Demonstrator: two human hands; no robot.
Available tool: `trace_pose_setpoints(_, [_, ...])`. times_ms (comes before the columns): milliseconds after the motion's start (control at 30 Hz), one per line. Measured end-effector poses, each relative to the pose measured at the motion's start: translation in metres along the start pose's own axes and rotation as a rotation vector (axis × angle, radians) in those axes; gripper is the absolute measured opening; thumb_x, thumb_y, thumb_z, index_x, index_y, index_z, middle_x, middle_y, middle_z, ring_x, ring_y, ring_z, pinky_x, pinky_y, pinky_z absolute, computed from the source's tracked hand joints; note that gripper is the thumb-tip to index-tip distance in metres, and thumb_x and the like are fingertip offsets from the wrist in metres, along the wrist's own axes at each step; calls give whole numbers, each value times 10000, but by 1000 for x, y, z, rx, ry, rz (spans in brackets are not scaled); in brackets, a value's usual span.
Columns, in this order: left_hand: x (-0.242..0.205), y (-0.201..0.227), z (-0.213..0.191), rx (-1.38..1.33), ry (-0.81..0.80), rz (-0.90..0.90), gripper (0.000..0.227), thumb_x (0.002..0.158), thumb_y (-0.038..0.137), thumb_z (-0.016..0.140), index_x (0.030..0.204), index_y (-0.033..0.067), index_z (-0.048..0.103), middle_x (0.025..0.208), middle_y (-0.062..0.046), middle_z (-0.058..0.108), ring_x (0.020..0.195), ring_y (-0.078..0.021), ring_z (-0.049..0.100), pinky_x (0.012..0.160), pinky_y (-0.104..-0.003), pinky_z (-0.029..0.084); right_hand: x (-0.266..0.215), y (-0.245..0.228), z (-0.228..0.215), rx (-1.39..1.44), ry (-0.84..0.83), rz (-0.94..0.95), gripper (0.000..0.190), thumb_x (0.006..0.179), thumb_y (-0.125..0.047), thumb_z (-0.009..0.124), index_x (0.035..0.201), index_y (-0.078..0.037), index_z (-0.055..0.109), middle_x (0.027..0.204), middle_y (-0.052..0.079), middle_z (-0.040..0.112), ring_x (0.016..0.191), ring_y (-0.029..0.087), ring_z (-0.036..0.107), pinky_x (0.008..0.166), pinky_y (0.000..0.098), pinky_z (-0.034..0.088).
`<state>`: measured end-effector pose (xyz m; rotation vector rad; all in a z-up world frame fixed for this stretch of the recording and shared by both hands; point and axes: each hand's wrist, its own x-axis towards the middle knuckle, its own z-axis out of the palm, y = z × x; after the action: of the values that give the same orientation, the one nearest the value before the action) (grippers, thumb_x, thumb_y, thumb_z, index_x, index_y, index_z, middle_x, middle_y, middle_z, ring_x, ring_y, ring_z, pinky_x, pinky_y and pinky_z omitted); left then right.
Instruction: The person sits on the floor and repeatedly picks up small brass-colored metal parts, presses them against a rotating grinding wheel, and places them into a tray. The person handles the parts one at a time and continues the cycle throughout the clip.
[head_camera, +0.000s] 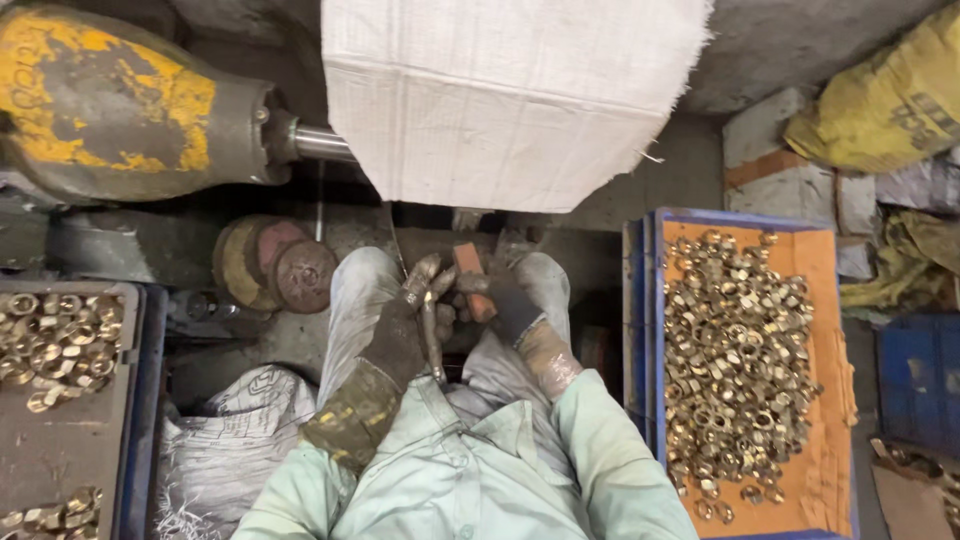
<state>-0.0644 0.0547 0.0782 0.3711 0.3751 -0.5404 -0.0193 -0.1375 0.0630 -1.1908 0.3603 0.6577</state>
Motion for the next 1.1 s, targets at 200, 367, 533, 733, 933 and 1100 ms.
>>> trace_pose_setpoints(200, [4,16,-4,-1,117,16,409,1002,255,522,1409,219,538,1270,-21,692,742,-178,627,582,-315,531,35,28,0,372,-180,63,311,956,-188,665,1165,40,634,983,144,723,804,254,709,684,367,603])
trace_pose_setpoints(367, [6,24,14,-3,195,-28,380,1014,226,523,1391,184,549,1212,-29,698,731,-183,616,575,-325,519,43,31,-3,349,-110,40,267,951,-170,662,1129,29,662,1013,143,722,832,253,719,704,373,603])
trace_pose_setpoints(533, [11,18,22,70,136,-39,348,1056,269,599,1374,133,568,1082,-8,686,672,-159,595,530,-301,482,29,27,-8,430,-74,-38,251,987,-158,640,1128,46,674,1037,116,736,890,194,730,757,313,599])
trace_pose_setpoints(733, [9,7,2,-28,10,-51,471,1011,261,576,1466,150,525,1259,-69,703,709,-162,631,589,-291,530,-3,10,-20,-17,-9,-216,260,924,-116,733,1121,51,693,936,126,712,769,202,703,640,319,564])
trace_pose_setpoints(933, [10,6,-18,-148,-203,-127,511,1017,214,582,1502,88,479,1310,-206,663,777,-205,676,665,-326,569,-42,-21,-78,-342,248,-524,348,889,-89,780,1173,53,638,967,72,670,816,173,627,674,315,554])
trace_pose_setpoints(1100, [14,8,-24,-150,-276,-150,503,1034,236,638,1476,99,442,1298,-228,648,858,-226,701,724,-341,591,-55,-80,-168,-666,970,-512,771,700,-353,856,1268,38,510,1090,193,680,938,306,672,766,391,553])
